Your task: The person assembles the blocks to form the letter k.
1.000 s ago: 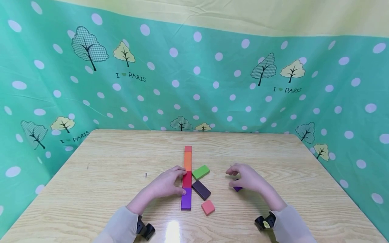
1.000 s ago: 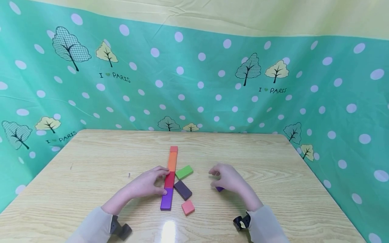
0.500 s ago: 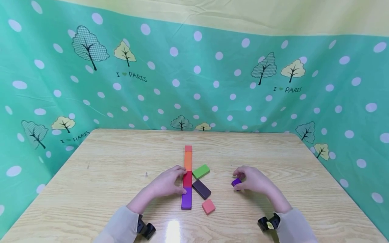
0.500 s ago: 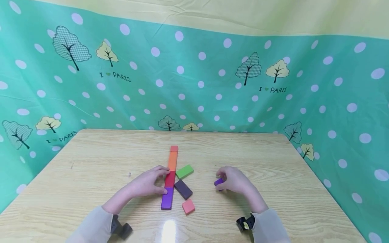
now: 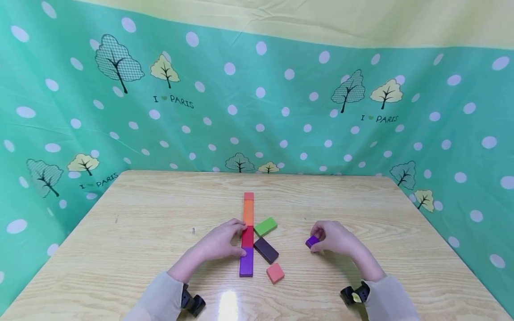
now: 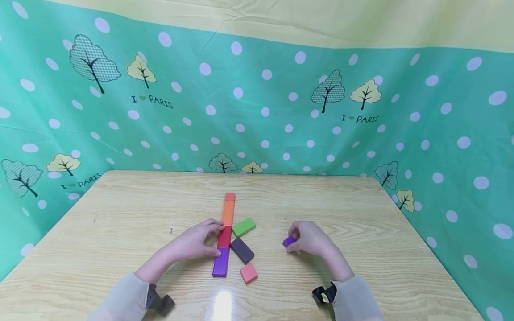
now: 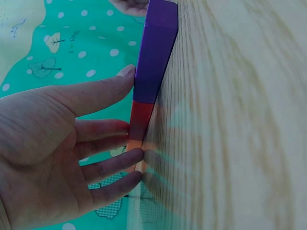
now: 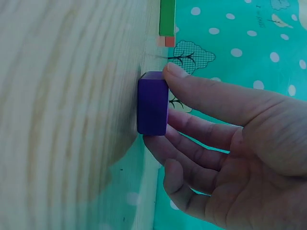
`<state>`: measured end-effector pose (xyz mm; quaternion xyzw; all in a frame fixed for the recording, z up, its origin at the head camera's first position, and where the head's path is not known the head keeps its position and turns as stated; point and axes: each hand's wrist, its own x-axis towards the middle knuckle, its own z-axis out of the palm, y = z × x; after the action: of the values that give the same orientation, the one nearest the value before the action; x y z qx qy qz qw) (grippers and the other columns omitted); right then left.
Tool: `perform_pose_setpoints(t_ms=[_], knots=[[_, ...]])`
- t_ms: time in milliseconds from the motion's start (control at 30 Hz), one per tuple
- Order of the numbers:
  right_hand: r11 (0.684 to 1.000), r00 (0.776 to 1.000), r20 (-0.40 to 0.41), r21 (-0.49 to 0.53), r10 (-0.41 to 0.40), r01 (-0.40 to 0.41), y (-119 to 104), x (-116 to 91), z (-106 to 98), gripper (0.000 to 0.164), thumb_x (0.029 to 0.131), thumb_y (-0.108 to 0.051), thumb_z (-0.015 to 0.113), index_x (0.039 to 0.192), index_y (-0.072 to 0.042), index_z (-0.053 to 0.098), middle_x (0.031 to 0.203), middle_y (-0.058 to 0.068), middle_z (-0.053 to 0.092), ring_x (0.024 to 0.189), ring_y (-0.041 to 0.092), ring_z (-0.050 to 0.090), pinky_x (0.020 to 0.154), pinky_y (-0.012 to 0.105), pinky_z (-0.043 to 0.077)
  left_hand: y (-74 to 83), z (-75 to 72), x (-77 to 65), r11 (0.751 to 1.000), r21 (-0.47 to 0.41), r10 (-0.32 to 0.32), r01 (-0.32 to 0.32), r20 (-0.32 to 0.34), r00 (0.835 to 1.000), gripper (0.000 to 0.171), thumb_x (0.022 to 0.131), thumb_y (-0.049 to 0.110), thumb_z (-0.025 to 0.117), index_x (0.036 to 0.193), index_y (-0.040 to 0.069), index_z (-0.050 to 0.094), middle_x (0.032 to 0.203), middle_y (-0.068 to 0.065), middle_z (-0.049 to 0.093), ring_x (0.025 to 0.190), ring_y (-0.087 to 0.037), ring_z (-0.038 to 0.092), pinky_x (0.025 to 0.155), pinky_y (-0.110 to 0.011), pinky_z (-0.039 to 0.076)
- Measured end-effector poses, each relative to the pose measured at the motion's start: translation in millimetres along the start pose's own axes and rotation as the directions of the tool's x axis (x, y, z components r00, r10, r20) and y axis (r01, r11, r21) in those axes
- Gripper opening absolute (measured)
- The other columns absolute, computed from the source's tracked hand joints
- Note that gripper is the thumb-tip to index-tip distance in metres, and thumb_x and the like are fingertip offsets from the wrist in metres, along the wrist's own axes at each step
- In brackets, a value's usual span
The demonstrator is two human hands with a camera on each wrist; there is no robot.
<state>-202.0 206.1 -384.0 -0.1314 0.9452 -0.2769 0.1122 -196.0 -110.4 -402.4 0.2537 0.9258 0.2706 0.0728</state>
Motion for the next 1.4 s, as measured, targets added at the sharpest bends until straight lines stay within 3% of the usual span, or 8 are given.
perform_pose_setpoints(t_ms=[1000, 1400], knots=[[0.995, 0.999, -0.044, -0.099, -0.006, 0.002, -5.1, 12.0, 7.1, 0.031, 0.067, -0.005, 0.076, 0.096, -0.013, 0.069, 0.084, -0.001, 0.062, 0.079, 0.013, 0.056, 0.072, 0.033, 0.049, -0.7, 0.4, -0.7, 1.000, -0.016, 0.004, -0.004, -0.003, 1.000, 0.069, 0.072, 0.029, 0.075, 0.128, -0.001, 0.048, 0.130, -0.011, 0.048, 0.120, -0.031, 0.046, 0.101, -0.045, 0.038], [0.996, 0.998, -0.056, -0.083, -0.035, 0.030, -9.0, 17.6, 7.5, 0.029, 0.067, -0.001, 0.075, 0.093, -0.007, 0.067, 0.083, 0.001, 0.064, 0.078, 0.013, 0.058, 0.073, 0.032, 0.051, -2.0, 1.4, 0.4, 1.000, -0.019, -0.001, 0.001, -0.004, 1.000, 0.069, 0.072, 0.030, 0.075, 0.127, 0.000, 0.049, 0.129, -0.010, 0.049, 0.119, -0.030, 0.046, 0.101, -0.045, 0.039]])
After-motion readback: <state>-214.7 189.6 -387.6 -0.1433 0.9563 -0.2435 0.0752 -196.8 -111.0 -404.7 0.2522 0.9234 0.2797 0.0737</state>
